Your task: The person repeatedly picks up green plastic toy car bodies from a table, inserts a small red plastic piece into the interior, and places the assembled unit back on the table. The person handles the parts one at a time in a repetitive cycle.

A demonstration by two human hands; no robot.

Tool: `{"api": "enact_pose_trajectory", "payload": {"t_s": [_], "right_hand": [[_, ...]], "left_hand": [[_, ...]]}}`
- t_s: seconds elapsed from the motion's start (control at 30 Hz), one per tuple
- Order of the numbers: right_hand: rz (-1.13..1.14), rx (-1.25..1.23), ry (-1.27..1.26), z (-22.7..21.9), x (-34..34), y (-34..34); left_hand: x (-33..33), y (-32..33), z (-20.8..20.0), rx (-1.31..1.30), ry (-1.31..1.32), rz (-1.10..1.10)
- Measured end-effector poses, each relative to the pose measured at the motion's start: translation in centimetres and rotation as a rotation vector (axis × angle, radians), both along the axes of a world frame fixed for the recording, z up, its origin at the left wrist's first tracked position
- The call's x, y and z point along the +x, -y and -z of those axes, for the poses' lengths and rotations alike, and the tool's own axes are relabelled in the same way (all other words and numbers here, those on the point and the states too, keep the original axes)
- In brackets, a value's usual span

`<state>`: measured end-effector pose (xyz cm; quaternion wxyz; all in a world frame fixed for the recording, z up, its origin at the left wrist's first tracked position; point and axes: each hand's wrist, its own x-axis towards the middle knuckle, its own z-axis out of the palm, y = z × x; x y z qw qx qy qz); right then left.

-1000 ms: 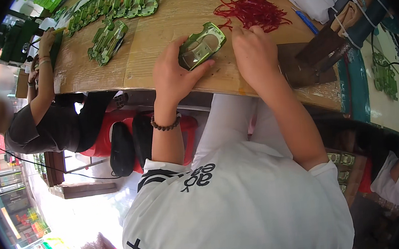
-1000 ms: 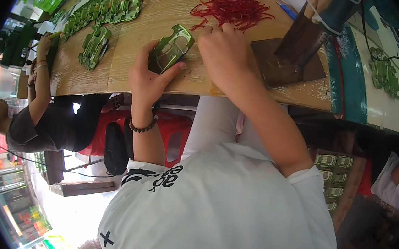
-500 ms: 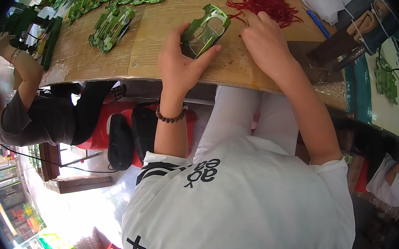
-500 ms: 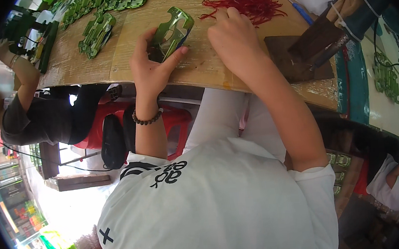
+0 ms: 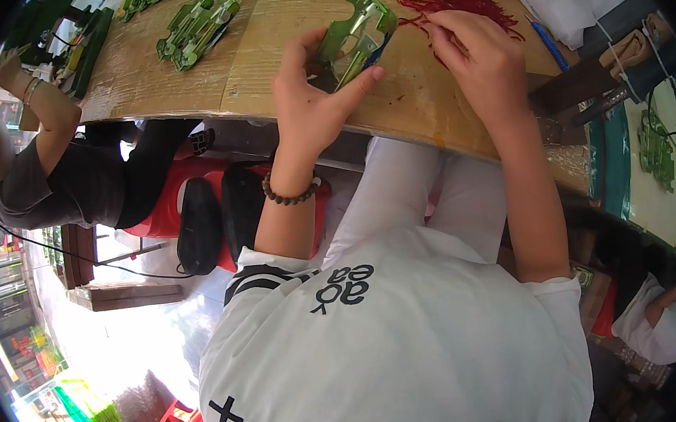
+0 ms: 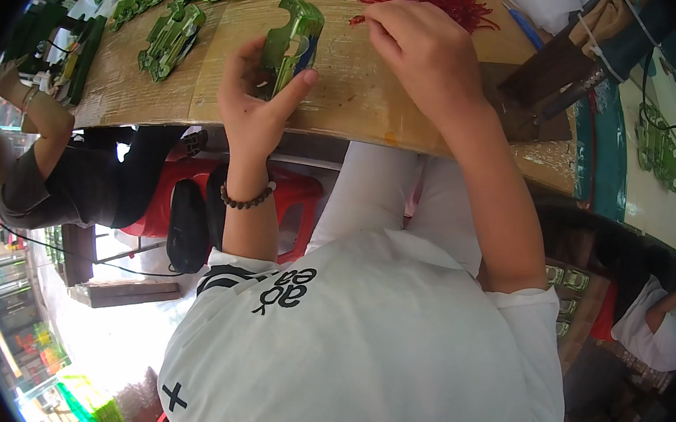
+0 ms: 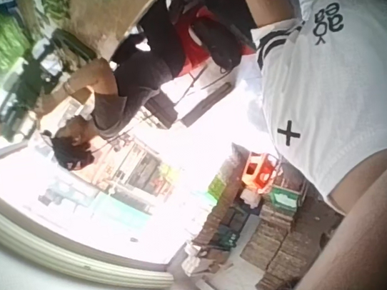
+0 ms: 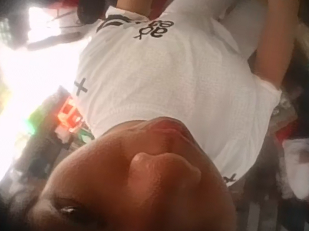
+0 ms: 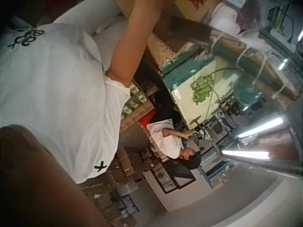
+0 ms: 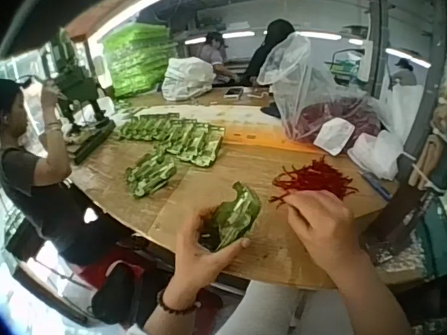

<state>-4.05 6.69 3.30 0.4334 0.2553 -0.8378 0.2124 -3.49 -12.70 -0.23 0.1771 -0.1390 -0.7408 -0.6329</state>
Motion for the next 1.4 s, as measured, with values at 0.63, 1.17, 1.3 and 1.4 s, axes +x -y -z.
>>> {"api": "enact_pose_trajectory", "payload": {"t_s": [0.63, 1.17, 1.3, 1.4], "right_hand": [[-0.313, -0.022, -0.264, -2.3, 4.9, -1.5], [-0.282, -0.486, -0.123, -0.5, 7.5, -1.0], [-0.312, -0.695, -0.012, 0.1, 7.9, -0.4], [-0.353, -0.727, -0.033, -0.1, 7.8, -0.4]], "left_hand": [[6.0, -2.2, -1.9, 0.435, 0.418, 0.675], [7.1, -4.6, -1.7, 0.463, 0.361, 0.643], [7.7, -4.9, -1.8, 0.47, 0.347, 0.587], [7.5, -4.9, -1.6, 0.454, 0.334, 0.592]]}}
